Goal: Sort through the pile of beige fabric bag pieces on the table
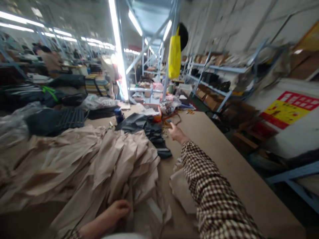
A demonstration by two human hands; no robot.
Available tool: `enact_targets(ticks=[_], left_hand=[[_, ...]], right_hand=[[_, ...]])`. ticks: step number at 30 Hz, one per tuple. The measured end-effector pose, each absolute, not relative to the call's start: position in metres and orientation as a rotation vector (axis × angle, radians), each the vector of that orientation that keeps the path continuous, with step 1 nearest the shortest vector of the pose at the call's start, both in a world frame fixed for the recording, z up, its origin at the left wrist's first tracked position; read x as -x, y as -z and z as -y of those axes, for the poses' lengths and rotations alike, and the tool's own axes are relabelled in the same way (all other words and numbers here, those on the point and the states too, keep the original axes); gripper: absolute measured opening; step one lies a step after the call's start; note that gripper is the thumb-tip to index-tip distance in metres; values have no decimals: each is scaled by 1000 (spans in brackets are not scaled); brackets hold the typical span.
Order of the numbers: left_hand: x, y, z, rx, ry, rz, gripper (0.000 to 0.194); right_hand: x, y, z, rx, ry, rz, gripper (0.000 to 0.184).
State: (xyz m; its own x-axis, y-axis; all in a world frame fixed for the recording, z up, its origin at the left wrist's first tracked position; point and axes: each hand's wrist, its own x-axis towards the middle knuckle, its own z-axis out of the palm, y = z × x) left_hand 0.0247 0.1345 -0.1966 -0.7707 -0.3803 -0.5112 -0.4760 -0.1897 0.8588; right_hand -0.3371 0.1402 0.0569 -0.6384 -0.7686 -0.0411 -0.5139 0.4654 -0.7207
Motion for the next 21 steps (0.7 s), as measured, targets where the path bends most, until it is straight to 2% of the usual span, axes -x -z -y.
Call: enact_targets(ticks=[2,7,12,15,18,21], left_hand=[[-33,181,-132,1029,-2165,-1966,28],[-36,169,-117,1179,-2129,-1837,45],[-35,174,-120,1113,-2061,-1871,48],[-24,177,-122,1039,-2021,-1911,46],[-14,179,-125,980,-1984,-1950,45],[-13,179,-130,928,-1948,-1989,40]], right_hand=[[323,-14,-156,1053,904,-2287,56],[251,109,-234,924,727,-2100,33],[171,199,-294,782,766,-2191,32],[149,221,-307,785,785,-2264,40],[142,220,-312,827,753,-2339,46],[135,207,-313,863,696,-2378,33]])
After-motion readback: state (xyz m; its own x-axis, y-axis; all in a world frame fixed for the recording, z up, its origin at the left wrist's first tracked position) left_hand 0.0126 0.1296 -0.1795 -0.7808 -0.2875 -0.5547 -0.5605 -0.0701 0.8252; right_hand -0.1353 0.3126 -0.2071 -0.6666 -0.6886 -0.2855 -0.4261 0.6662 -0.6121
